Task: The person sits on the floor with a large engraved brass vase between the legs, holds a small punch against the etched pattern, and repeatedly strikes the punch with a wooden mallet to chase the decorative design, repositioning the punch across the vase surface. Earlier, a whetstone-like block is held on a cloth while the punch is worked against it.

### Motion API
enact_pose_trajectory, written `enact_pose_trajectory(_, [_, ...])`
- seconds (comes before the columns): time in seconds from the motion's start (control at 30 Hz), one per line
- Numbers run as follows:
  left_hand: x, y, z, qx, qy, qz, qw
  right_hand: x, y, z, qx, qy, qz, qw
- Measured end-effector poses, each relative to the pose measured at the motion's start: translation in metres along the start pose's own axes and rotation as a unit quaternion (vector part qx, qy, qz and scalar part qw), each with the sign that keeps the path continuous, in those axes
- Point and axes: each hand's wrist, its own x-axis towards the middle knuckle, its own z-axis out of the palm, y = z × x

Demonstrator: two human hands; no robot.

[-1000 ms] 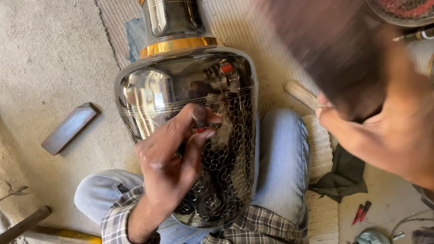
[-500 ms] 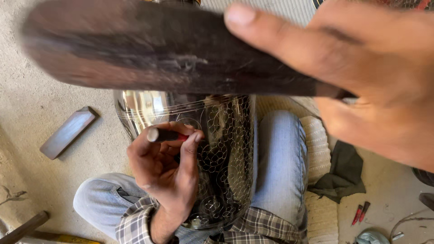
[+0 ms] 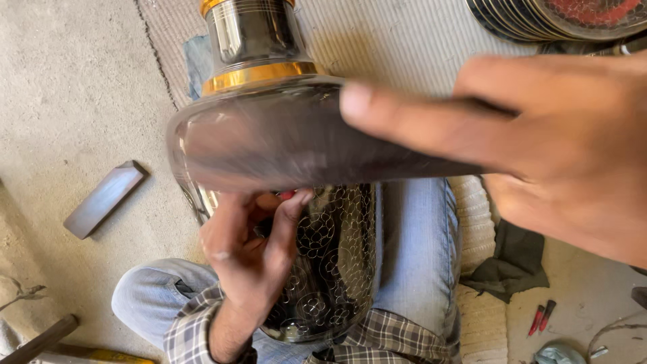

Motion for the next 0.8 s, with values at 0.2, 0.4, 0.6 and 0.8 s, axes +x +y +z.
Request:
enact_pose_trajectory(0.2, [0.023,0.006,-0.006,0.035,-0.126,0.062,0.989,-0.027,0.011,0.029,0.068,-0.051,0.081,0.993])
enact_pose_trajectory(0.4, [0.043,0.014,-0.013,0.011,-0.241,0.094,0.966,-0.06,0.001,0.074,0.16,0.009,0.196,0.967])
enact_pose_trajectory(0.6, [0.059,0.019,-0.016,-0.018,-0.328,0.121,0.937,-0.097,-0.015,0.121,0.17,0.156,0.158,0.96])
enact_pose_trajectory(0.8, [0.067,0.017,-0.009,-0.02,-0.378,0.12,0.918,-0.111,-0.052,0.154,0.251,0.166,0.316,0.9])
